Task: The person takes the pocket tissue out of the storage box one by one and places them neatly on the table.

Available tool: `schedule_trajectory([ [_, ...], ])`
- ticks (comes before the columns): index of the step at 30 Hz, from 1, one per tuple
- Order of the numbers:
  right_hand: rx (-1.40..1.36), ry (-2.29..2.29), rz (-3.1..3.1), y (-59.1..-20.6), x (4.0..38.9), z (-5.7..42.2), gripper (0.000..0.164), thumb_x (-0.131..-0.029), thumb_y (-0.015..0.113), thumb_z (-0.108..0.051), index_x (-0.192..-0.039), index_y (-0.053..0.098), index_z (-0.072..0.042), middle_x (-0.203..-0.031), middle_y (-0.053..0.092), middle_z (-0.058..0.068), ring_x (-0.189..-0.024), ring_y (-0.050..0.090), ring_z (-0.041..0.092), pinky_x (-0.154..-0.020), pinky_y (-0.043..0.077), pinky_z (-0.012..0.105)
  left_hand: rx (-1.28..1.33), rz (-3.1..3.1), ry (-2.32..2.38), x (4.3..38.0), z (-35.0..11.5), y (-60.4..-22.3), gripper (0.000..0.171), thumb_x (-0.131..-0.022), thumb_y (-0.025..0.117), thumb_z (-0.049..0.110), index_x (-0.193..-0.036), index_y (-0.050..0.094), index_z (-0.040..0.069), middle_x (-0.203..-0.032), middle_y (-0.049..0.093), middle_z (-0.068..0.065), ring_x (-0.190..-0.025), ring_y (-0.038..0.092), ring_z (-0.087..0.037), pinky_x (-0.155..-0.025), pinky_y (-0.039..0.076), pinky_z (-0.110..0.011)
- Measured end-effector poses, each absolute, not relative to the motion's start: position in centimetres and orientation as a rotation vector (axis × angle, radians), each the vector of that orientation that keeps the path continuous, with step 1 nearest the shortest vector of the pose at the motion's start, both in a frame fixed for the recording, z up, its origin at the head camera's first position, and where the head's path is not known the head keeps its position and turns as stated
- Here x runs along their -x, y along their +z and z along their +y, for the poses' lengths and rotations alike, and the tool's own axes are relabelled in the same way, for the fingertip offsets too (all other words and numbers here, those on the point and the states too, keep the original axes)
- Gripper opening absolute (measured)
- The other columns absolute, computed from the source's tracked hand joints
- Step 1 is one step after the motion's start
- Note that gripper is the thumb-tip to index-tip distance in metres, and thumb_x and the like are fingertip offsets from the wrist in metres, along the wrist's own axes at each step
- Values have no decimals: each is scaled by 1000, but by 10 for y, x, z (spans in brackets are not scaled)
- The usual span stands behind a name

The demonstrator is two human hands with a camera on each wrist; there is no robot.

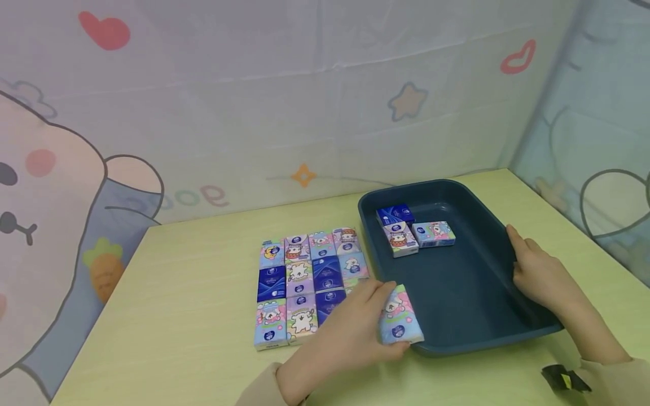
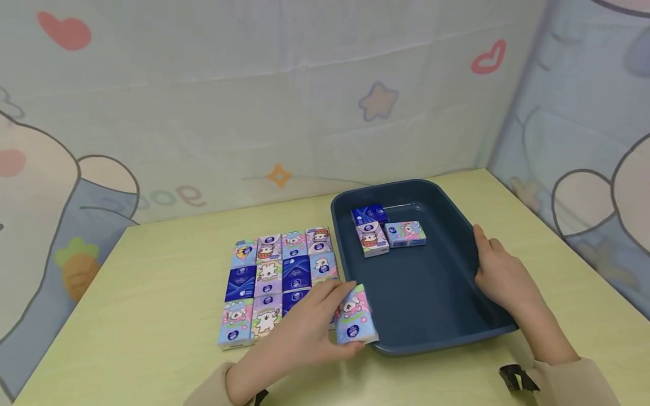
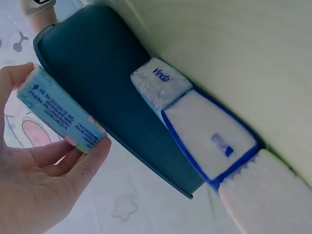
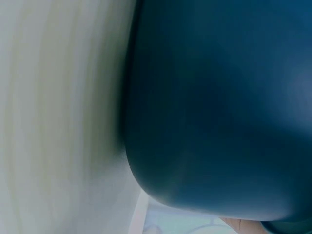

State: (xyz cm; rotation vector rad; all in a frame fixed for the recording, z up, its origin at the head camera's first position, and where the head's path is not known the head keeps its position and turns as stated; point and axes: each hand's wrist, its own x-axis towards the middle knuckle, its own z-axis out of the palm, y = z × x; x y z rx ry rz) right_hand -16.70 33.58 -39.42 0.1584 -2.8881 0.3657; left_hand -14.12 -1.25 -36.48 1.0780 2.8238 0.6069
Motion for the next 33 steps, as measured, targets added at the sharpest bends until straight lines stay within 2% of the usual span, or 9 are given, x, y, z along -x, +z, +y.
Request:
schedule_trajectory([
  [6, -158, 368, -2902, -394, 168, 335, 67, -82, 47, 7, -142, 21, 19, -102, 49, 42, -61, 49, 28, -45, 35, 33, -1063, 2829, 659, 136, -18, -369, 84, -74, 77, 46, -142, 41, 11, -128, 51, 0, -105, 47, -9, -93, 49, -20],
  [14, -146, 370, -2913, -393, 167, 336, 67, -83, 46, 7, -143, 19, 18, -106, 47, 44, -60, 49, 28, -45, 35, 33, -1038, 2863, 592, 126, -23, -371, 82, -71, 77, 44, -138, 42, 10, -123, 51, 2, -105, 46, -9, -95, 48, -22],
  [19, -146, 371, -2906, -393, 167, 336, 66, -82, 47, 7, -142, 21, 19, -104, 49, 43, -60, 49, 28, -45, 36, 34, -986, 2828, 441, 121, -21, -372, 85, -69, 78, 45, -137, 43, 8, -122, 51, -1, -108, 49, -13, -98, 49, -28],
  [25, -140, 373, -2918, -394, 167, 336, 67, -83, 47, 7, -143, 20, 19, -104, 48, 43, -61, 49, 29, -45, 36, 35, -1028, 2819, 223, 116, -19, -378, 84, -69, 77, 43, -136, 43, 4, -130, 51, -9, -123, 50, -25, -102, 48, -39],
  [31, -146, 368, -2911, -394, 168, 336, 67, -82, 47, 7, -143, 20, 19, -103, 48, 43, -61, 50, 30, -45, 37, 35, -1159, 2893, 71, 116, -21, -385, 77, -65, 77, 38, -127, 47, 5, -114, 50, -3, -101, 47, -15, -84, 50, -30],
  [33, -149, 365, -2906, -394, 168, 337, 67, -82, 47, 7, -142, 20, 19, -103, 48, 43, -61, 50, 30, -45, 37, 36, -1175, 2898, 54, 116, -20, -386, 75, -64, 77, 38, -125, 48, 6, -111, 50, -1, -99, 46, -14, -83, 50, -30],
])
